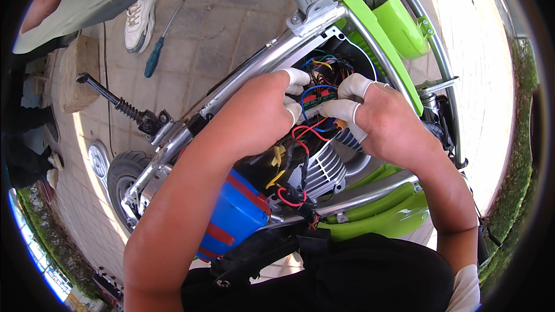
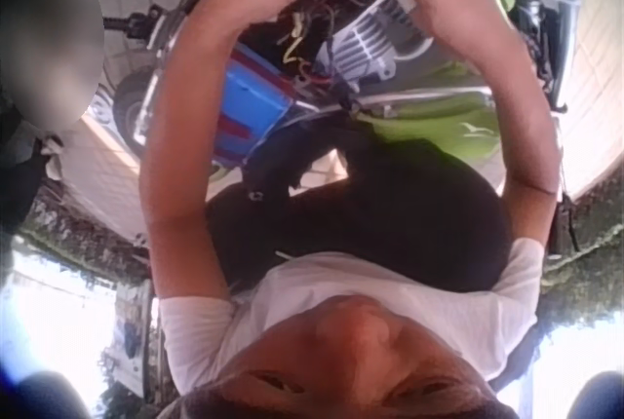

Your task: The person works on the exposed wiring inside a green and silver scooter, connecting and adjusting wires near the motor and battery. Another person stands nearby holding a phone. The scooter remains on its side on a paved outdoor surface.

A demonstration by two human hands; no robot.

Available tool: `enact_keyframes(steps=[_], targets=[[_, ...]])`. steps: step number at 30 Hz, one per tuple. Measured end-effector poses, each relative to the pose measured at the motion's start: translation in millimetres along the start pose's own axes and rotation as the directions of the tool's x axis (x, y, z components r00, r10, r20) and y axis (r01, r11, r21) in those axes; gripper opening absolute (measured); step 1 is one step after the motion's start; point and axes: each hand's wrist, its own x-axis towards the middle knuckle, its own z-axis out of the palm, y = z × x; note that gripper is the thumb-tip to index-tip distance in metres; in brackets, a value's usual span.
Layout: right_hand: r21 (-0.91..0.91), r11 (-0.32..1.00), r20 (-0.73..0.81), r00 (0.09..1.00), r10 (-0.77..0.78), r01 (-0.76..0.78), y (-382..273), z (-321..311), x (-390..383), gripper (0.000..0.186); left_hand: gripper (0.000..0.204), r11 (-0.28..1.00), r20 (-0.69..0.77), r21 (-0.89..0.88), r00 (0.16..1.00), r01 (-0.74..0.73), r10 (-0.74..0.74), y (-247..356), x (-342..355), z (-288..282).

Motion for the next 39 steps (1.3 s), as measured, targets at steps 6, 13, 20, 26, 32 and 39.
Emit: enact_keyframes(steps=[6,13,20,26,32,39], targets=[[-0.071,0.997,-0.048,0.999,0.001,-0.004,-7,7,-13,0.038,0.036,0.987,0.073,0.084,0.987,0.136,-0.142,11,1,-1],[0.146,0.981,-0.161,0.975,0.155,-0.131,-24,15,-26,0.047,0.024,0.964,0.069,0.238,0.989,0.114,-0.134,7,4,4],[0.289,0.928,-0.087,0.959,0.270,-0.235,-23,12,-27,0.032,0.026,0.952,-0.017,0.304,0.999,0.041,-0.038,-3,9,12],[0.288,0.926,-0.074,0.959,0.274,-0.242,-19,11,-29,0.031,0.029,0.982,-0.108,0.175,0.993,0.070,-0.052,-5,9,17],[0.340,0.919,-0.085,0.967,0.241,-0.200,-13,18,-31,0.032,0.029,0.987,-0.076,0.138,0.994,0.083,-0.073,-5,13,11],[0.312,0.935,-0.098,0.973,0.210,-0.170,-11,21,-29,0.030,0.029,0.990,-0.070,0.103,0.993,0.099,-0.092,0,13,10]])
